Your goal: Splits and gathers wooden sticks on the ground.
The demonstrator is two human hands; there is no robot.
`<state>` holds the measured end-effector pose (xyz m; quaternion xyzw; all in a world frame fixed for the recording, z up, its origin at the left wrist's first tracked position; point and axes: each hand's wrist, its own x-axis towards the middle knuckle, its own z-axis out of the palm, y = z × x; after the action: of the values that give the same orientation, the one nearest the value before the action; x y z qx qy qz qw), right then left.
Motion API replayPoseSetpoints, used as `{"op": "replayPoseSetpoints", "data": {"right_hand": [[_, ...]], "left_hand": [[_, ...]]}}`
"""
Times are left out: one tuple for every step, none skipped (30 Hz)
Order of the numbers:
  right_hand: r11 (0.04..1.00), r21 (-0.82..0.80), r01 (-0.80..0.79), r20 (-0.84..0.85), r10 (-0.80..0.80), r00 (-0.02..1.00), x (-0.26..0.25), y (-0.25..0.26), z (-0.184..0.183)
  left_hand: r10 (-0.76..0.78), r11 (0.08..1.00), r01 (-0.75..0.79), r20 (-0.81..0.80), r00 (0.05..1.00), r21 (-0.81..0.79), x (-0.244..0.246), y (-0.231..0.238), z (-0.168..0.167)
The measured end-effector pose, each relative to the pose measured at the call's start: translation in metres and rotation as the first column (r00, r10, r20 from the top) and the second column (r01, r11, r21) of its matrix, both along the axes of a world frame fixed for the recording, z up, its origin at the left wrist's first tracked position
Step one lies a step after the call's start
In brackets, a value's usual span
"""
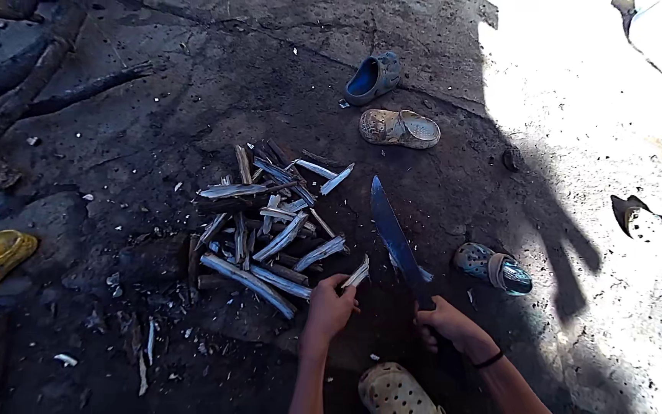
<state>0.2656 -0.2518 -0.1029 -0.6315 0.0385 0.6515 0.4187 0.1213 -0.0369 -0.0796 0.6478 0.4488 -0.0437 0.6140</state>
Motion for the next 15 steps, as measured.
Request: {"op": "replayPoseSetpoints", "data": {"right_hand": [[0.999,0.04,0.022,-0.034,-0.02,0.999,-0.003,-0.001,0.001],[0.995,0.09,0.052,-0.084,-0.045,0.995,-0.005,-0.003,0.003],[0.984,0.148,0.1,-0.147,-0.078,0.986,-0.007,-0.007,0.004],[0.964,0.216,0.157,-0.222,-0.108,0.969,-0.008,-0.012,0.005],[0.931,0.295,0.216,-0.302,-0.123,0.945,-0.008,-0.018,0.007],[0.883,0.383,0.27,-0.379,-0.116,0.918,-0.006,-0.025,0.009],[0.819,0.475,0.322,-0.446,-0.091,0.891,-0.002,-0.032,0.011],[0.747,0.558,0.362,-0.491,-0.055,0.869,0.002,-0.037,0.015],[0.674,0.627,0.391,-0.515,-0.018,0.857,0.008,-0.039,0.02],[0.604,0.686,0.406,-0.517,0.012,0.856,0.015,-0.04,0.027],[0.545,0.729,0.414,-0.508,0.025,0.861,0.021,-0.04,0.034],[0.502,0.761,0.41,-0.488,0.027,0.872,0.027,-0.041,0.042],[0.472,0.786,0.398,-0.464,0.026,0.885,0.032,-0.041,0.049],[0.458,0.802,0.384,-0.44,0.019,0.898,0.036,-0.042,0.055],[0.453,0.812,0.368,-0.417,0.011,0.909,0.038,-0.043,0.06]], "left_hand": [[0.045,0.999,-0.045,0.025,0.999,-0.029,-0.003,-0.001,0.005],[0.126,0.99,-0.122,0.07,0.99,-0.064,-0.005,-0.004,0.009],[0.214,0.974,-0.203,0.114,0.97,-0.106,-0.006,-0.008,0.013],[0.284,0.955,-0.265,0.149,0.947,-0.134,-0.006,-0.012,0.015],[0.316,0.945,-0.294,0.177,0.932,-0.139,-0.005,-0.016,0.016],[0.309,0.95,-0.289,0.203,0.929,-0.121,-0.003,-0.019,0.015],[0.268,0.963,-0.257,0.236,0.934,-0.077,0.0,-0.022,0.011],[0.199,0.978,-0.208,0.279,0.939,0.002,0.005,-0.025,0.006],[0.098,0.982,-0.144,0.326,0.94,0.12,0.012,-0.027,0.0],[-0.03,0.964,-0.07,0.365,0.931,0.257,0.021,-0.027,-0.006],[-0.161,0.923,0.004,0.376,0.912,0.386,0.031,-0.027,-0.011],[-0.297,0.87,0.107,0.338,0.893,0.481,0.042,-0.025,-0.013],[-0.436,0.801,0.249,0.246,0.865,0.544,0.053,-0.024,-0.013],[-0.566,0.699,0.412,0.1,0.818,0.585,0.065,-0.023,-0.01],[-0.662,0.565,0.574,-0.09,0.744,0.592,0.078,-0.025,-0.006]]}}
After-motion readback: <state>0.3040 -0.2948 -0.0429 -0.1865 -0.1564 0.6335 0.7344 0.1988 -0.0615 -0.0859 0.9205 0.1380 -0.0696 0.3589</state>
